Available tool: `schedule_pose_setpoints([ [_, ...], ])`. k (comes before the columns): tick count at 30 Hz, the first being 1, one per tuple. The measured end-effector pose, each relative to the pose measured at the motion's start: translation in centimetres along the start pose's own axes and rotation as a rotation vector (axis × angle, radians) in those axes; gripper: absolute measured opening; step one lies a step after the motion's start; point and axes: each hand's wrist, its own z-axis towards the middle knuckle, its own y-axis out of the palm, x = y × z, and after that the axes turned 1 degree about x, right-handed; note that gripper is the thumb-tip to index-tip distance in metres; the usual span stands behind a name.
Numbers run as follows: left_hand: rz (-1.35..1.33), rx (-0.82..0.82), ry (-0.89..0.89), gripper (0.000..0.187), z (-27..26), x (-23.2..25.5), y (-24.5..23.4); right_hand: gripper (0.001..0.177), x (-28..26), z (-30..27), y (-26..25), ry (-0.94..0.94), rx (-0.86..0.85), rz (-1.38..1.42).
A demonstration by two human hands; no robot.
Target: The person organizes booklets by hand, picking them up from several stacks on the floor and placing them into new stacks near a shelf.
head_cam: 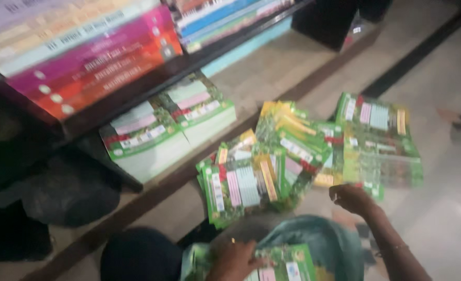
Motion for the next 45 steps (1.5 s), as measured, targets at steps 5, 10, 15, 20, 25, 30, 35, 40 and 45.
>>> schedule_pose_setpoints([
  [5,0.235,0.137,-0.014,0.067,4.4,-2.9,5.1,0.044,-1.3,2.3,-8.9,0.130,0.062,0.128],
  [10,-0.010,0.242,-0.157,0.058,-2.1,2.8,3.2,0.056,-9.5,-7.9,-8.2,0.193,0.221,0.485],
  [15,-0.115,0.150,-0.141,0.050,-13.6,9.9,-2.0,0.036,-15.7,-13.5,-3.6,0.153,0.353,0.851],
  [20,0.015,0.296,0.026,0.051,-19.3,10.5,-1.6,0.006,-20.8,-19.7,-4.6,0.178,0.579,0.804],
  [25,0.018,0.646,0.055,0.039,-15.5,5.5,-1.4,0.009,-17.5,-14.5,-7.2,-0.255,0.951,0.044],
  [30,0.216,0.735,-0.080,0.042,-10.2,1.7,-2.5,0.013,-9.2,-3.9,-1.9,0.253,0.367,-0.231],
  [35,0.303,0.365,-0.384,0.065,-6.8,-0.8,-1.3,0.027,-10.7,4.9,4.7,0.313,0.085,-0.254],
  [40,0.228,0.301,-0.588,0.074,1.4,-7.8,-3.0,0.044,-16.5,9.9,10.2,-0.070,0.458,0.219],
  [45,0.086,0.171,-0.667,0.075,7.1,-11.5,0.2,0.066,-16.6,10.3,11.7,0.091,0.351,0.261],
])
